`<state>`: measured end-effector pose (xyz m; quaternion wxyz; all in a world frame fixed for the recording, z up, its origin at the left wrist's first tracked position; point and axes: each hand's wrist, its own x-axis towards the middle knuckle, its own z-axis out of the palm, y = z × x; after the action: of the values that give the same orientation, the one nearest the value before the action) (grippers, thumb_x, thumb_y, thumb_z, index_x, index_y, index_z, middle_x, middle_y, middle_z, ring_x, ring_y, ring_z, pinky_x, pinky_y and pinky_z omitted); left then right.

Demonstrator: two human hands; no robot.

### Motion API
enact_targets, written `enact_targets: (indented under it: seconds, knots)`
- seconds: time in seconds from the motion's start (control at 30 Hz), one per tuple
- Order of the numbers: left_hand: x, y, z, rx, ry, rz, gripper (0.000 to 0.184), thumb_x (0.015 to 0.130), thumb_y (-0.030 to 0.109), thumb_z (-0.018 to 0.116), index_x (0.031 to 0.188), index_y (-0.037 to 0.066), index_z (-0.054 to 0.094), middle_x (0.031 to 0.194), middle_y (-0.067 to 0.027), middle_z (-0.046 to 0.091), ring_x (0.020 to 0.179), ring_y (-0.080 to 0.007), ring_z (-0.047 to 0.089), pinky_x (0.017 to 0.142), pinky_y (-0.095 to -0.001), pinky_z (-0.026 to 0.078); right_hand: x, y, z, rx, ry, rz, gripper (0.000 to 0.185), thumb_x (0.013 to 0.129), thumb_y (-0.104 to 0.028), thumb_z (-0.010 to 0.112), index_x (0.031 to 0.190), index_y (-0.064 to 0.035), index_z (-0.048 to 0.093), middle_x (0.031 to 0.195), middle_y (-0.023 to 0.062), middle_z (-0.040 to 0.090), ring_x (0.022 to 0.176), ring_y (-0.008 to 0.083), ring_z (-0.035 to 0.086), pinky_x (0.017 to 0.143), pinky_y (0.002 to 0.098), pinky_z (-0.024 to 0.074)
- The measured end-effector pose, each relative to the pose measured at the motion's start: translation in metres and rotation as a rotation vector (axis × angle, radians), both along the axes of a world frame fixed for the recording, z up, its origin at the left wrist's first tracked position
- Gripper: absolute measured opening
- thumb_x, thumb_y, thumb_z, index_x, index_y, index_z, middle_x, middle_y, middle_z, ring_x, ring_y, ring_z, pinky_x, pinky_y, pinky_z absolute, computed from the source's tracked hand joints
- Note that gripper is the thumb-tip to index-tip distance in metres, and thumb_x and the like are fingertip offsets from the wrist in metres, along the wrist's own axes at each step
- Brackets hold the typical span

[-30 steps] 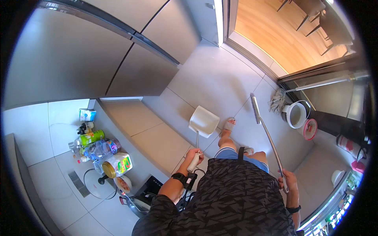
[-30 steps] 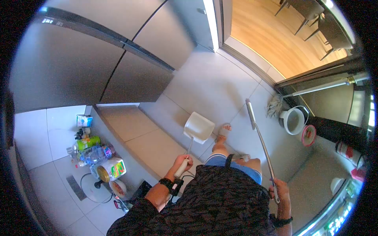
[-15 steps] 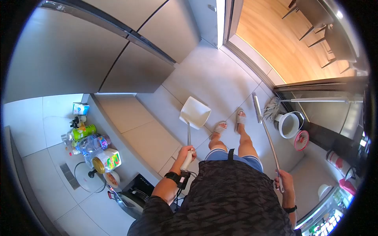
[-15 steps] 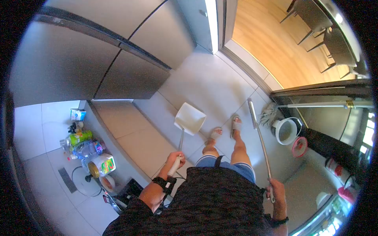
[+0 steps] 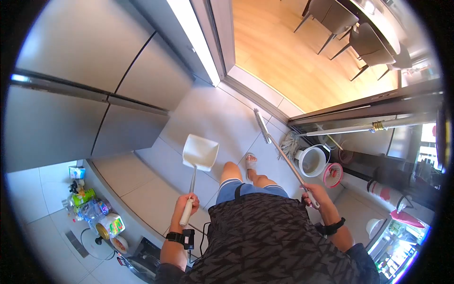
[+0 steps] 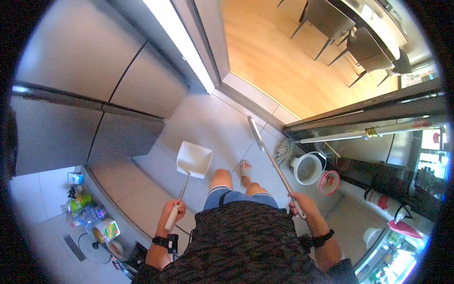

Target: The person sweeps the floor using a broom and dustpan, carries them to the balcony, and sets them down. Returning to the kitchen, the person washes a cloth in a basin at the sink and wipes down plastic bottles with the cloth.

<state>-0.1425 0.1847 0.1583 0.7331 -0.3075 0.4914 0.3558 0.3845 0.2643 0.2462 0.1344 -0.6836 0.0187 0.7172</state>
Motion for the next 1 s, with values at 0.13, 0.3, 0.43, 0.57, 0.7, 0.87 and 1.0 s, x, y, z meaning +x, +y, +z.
enact_targets:
  seconds: [0.13, 0.3, 0.43, 0.57, 0.7, 0.87, 1.0]
  knots:
    - [0.024, 0.077, 0.019, 0.116, 0.000, -0.203, 0.023, 0.092, 0.017, 0.055, 0.073, 0.005, 0.049, 0.064, -0.0048, 0.049, 0.051, -0.0123, 0.046, 0.044, -0.0228, 0.041, -0.001, 0.053, 0.006, 0.068, -0.013, 0.125, 0.028, 0.094, -0.026, 0.054, 0.111, -0.0038, 0.054, 0.067, 0.0040, 0.055, 0.045, 0.0105, 0.049, 0.036, 0.0260, 0.0369]
    - [0.055, 0.205, 0.013, 0.202, -0.053, -0.441, 0.025, 0.095, 0.023, 0.053, 0.075, 0.009, 0.050, 0.063, -0.0026, 0.050, 0.050, -0.0109, 0.047, 0.042, -0.0217, 0.039, -0.022, 0.136, 0.019, 0.212, 0.077, 0.071, 0.029, 0.095, -0.025, 0.053, 0.113, -0.0022, 0.053, 0.069, 0.0041, 0.055, 0.046, 0.0110, 0.051, 0.036, 0.0263, 0.0375]
    - [0.093, 0.333, 0.005, 0.369, 0.034, -0.710, 0.024, 0.097, 0.024, 0.048, 0.078, 0.009, 0.048, 0.062, 0.0007, 0.046, 0.049, -0.0104, 0.043, 0.043, -0.0215, 0.038, -0.065, 0.226, 0.044, 0.273, 0.126, -0.106, 0.018, 0.093, -0.022, 0.056, 0.091, -0.0039, 0.055, 0.066, 0.0051, 0.058, 0.045, 0.0140, 0.055, 0.035, 0.0282, 0.0431]
    - [0.144, 0.443, -0.024, 0.372, -0.035, -0.751, 0.023, 0.095, 0.024, 0.049, 0.080, 0.008, 0.046, 0.065, -0.0016, 0.049, 0.048, -0.0137, 0.045, 0.044, -0.0277, 0.041, -0.090, 0.303, 0.052, 0.353, 0.191, -0.170, 0.024, 0.095, -0.022, 0.054, 0.102, 0.0003, 0.055, 0.071, 0.0063, 0.058, 0.049, 0.0138, 0.056, 0.037, 0.0265, 0.0431]
    - [0.203, 0.534, -0.047, 0.354, 0.029, -0.787, 0.023, 0.095, 0.025, 0.049, 0.081, 0.007, 0.045, 0.067, -0.0060, 0.050, 0.049, -0.0189, 0.048, 0.046, -0.0329, 0.043, -0.107, 0.369, 0.050, 0.365, 0.159, -0.126, 0.025, 0.096, -0.022, 0.054, 0.101, 0.0024, 0.056, 0.074, 0.0060, 0.057, 0.051, 0.0130, 0.056, 0.038, 0.0255, 0.0431]
    - [0.273, 0.620, -0.054, 0.390, 0.084, -0.926, 0.024, 0.095, 0.025, 0.049, 0.082, 0.005, 0.045, 0.068, -0.0096, 0.052, 0.051, -0.0233, 0.051, 0.047, -0.0359, 0.044, -0.101, 0.448, 0.048, 0.395, 0.135, -0.153, 0.027, 0.097, -0.024, 0.051, 0.099, 0.0036, 0.054, 0.079, 0.0059, 0.058, 0.051, 0.0133, 0.055, 0.039, 0.0262, 0.0432]
    - [0.326, 0.686, -0.060, 0.407, 0.166, -0.991, 0.020, 0.090, 0.020, 0.053, 0.083, 0.003, 0.049, 0.069, -0.0097, 0.051, 0.049, -0.0246, 0.052, 0.043, -0.0400, 0.043, -0.063, 0.509, 0.032, 0.431, 0.032, 0.089, 0.039, 0.091, -0.040, 0.052, 0.088, -0.0034, 0.066, 0.069, 0.0067, 0.064, 0.051, 0.0145, 0.061, 0.045, 0.0280, 0.0463]
